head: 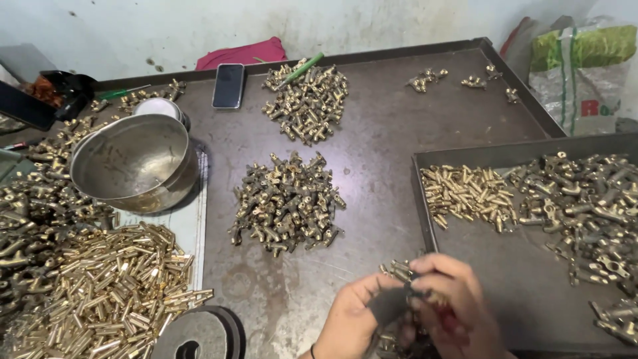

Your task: The recorder is inspecting, cleaning, and sorting small brass metal fittings at a workbench, using a small cloth and pliers.

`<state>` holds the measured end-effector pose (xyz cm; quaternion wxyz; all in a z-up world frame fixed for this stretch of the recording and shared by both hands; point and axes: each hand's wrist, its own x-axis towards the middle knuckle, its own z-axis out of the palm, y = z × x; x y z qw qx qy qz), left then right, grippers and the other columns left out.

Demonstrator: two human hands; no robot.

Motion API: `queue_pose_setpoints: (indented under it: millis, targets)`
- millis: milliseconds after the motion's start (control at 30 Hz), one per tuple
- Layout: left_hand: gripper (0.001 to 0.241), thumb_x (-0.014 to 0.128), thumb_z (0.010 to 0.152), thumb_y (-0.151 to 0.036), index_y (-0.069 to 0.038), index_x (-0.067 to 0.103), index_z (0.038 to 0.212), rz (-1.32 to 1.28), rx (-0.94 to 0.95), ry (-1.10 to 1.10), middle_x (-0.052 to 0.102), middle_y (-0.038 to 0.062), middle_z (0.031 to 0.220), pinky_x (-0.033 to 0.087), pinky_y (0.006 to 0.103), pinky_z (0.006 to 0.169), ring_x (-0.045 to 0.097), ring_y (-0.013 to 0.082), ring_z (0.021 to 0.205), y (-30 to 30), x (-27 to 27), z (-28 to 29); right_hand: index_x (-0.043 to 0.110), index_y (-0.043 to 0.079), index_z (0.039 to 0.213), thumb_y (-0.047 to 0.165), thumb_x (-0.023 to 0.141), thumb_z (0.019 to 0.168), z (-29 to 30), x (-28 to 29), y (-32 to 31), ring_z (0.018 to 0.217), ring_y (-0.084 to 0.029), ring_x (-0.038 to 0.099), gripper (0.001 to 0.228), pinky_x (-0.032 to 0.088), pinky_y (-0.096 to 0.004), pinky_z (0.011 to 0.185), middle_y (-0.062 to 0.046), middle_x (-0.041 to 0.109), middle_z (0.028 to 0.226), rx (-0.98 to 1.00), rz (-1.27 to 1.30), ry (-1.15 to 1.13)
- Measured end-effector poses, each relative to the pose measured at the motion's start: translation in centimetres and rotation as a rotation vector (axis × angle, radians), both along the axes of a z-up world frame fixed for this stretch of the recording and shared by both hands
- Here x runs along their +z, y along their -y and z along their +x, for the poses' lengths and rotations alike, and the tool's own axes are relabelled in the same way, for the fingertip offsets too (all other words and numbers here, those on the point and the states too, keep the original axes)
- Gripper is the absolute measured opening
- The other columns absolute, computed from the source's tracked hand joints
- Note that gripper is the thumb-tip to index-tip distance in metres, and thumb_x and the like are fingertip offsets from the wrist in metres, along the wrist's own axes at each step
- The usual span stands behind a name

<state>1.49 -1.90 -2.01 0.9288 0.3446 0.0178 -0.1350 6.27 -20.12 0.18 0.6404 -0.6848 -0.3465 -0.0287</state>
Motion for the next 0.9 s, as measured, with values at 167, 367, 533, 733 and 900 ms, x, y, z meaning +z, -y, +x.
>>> queue_pose_setpoints:
  millis: [167,367,533,733,900]
  targets:
    - [0.014,0.068,0.104,-0.01,0.003,0.063,0.107,-0.038,0.035,0.025,0.073,0.011,0.087,0.054,0.0264,0.061,0.069,0.0155,0.066,0.3,-2.0,-0.8,0.063,0.004,0.112,0.003,0.065,0.095,-0.5,-0.5,1.0,0.091,-0.017,0.065,0.017,0.053,-0.026,0.075,-0.011,0.063,0.111,-0.049,-0.13,0.308]
    - [0.012,0.065,0.1,-0.004,0.001,0.064,0.111,0.32,0.168,0.231,0.074,0.009,0.095,0.055,0.0245,0.071,0.068,0.0113,0.081,-0.4,3.3,-0.5,0.07,0.004,0.105,0.006,0.071,0.092,1.1,0.1,2.7,0.044,-0.017,0.054,0.013,0.042,-0.031,0.041,-0.012,0.067,0.068,-0.236,-0.223,-0.847]
    - [0.017,0.065,0.093,0.001,0.001,0.069,0.11,0.44,0.419,0.117,0.075,0.011,0.085,0.057,0.027,0.061,0.071,0.0142,0.07,-4.7,2.8,1.2,0.075,0.005,0.109,0.009,0.069,0.101,4.1,1.6,3.0,0.049,-0.017,0.046,0.011,0.037,-0.034,0.043,-0.01,0.055,0.071,-0.396,-0.141,-0.765]
    - [0.036,0.055,0.086,0.011,0.002,0.071,0.116,0.509,0.598,0.11,0.075,0.008,0.095,0.059,0.0255,0.069,0.071,0.0132,0.078,-5.2,2.7,0.9,0.076,0.019,0.098,0.033,0.071,0.083,5.3,2.1,-3.8,0.088,-0.026,0.065,0.02,0.053,-0.04,0.074,-0.002,0.068,0.095,0.006,-1.051,0.386]
    - [0.036,0.056,0.086,0.01,0.002,0.071,0.118,0.463,0.536,0.067,0.076,0.011,0.094,0.057,0.025,0.068,0.071,0.0131,0.078,-6.3,0.8,-0.2,0.073,0.018,0.094,0.031,0.063,0.09,7.0,-1.1,-4.2,0.104,-0.026,0.062,0.017,0.051,-0.042,0.086,-0.002,0.065,0.106,0.352,-1.445,0.468]
